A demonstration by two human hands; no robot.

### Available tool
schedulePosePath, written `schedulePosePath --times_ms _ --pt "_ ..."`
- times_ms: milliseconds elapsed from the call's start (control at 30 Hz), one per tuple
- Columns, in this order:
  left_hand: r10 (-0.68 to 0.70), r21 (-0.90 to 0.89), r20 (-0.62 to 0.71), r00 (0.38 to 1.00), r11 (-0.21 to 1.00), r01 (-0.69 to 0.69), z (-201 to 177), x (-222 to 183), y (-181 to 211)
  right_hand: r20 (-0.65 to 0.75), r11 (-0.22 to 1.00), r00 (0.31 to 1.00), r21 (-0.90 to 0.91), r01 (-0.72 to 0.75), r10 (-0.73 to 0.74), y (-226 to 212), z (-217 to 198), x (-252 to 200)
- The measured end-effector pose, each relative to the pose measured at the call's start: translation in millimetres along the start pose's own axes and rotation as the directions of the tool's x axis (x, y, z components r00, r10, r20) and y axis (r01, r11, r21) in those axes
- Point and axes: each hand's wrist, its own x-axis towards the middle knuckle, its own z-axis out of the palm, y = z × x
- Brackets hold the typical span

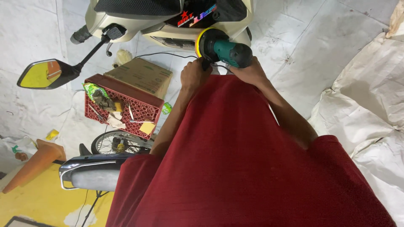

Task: The person uses a handheld electric polisher with a yellow pad to buff the front fairing of a beige motorcycle. They systematically move the tool across the plastic bodywork, covering the area around the headlight and the lower front panel.

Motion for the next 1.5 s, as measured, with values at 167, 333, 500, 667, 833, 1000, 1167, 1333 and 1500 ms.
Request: schedulePosePath --times_ms 167,333,500,667,833,1000,1167,1333,1500 --pt "0.049 -0.015 0.029 0.998 0.999 -0.049 9.8 14.9 11.3 -0.038 0.999 0.998 0.027 -0.043 0.044 9.2 -6.3 -0.6" --pt "0.114 -0.016 0.074 0.991 0.993 -0.113 32.9 42.7 22.7 -0.068 0.996 0.994 -0.017 -0.085 0.083 59.5 -13.8 10.1" --pt "0.214 0.037 0.088 0.973 0.975 -0.218 66.7 69.4 28.3 -0.047 0.979 0.978 0.005 -0.203 0.203 48.7 -34.5 0.9" --pt "0.233 0.051 0.145 0.962 0.969 -0.242 71.4 65.2 41.7 -0.054 0.934 0.933 0.038 -0.354 0.356 74.7 -29.7 -0.8" --pt "0.18 0.077 0.22 0.959 0.976 -0.201 67.0 55.0 34.8 -0.113 0.991 0.993 -0.13 -0.041 0.027 96.8 -16.7 -5.7" --pt "0.163 0.024 0.144 0.976 0.986 -0.168 62.8 26.4 -3.7 -0.046 0.977 0.991 -0.165 -0.133 0.127 76.6 8.5 -13.1" --pt "0.151 -0.032 0.059 0.987 0.988 -0.149 45.8 1.3 -21.7 -0.01 0.989 0.999 -0.143 0.047 -0.049 81.5 27.5 -17.2" --pt "0.108 -0.076 0.007 0.994 0.991 -0.107 12.9 -9.8 -12.3 -0.001 0.998 1.0 -0.06 -0.006 0.006 38.1 21.6 -23.7" --pt "0.105 0.02 0.015 0.994 0.994 -0.105 2.2 6.4 -1.4 -0.011 0.983 0.985 -0.058 -0.175 0.174 12.7 10.5 -10.6"
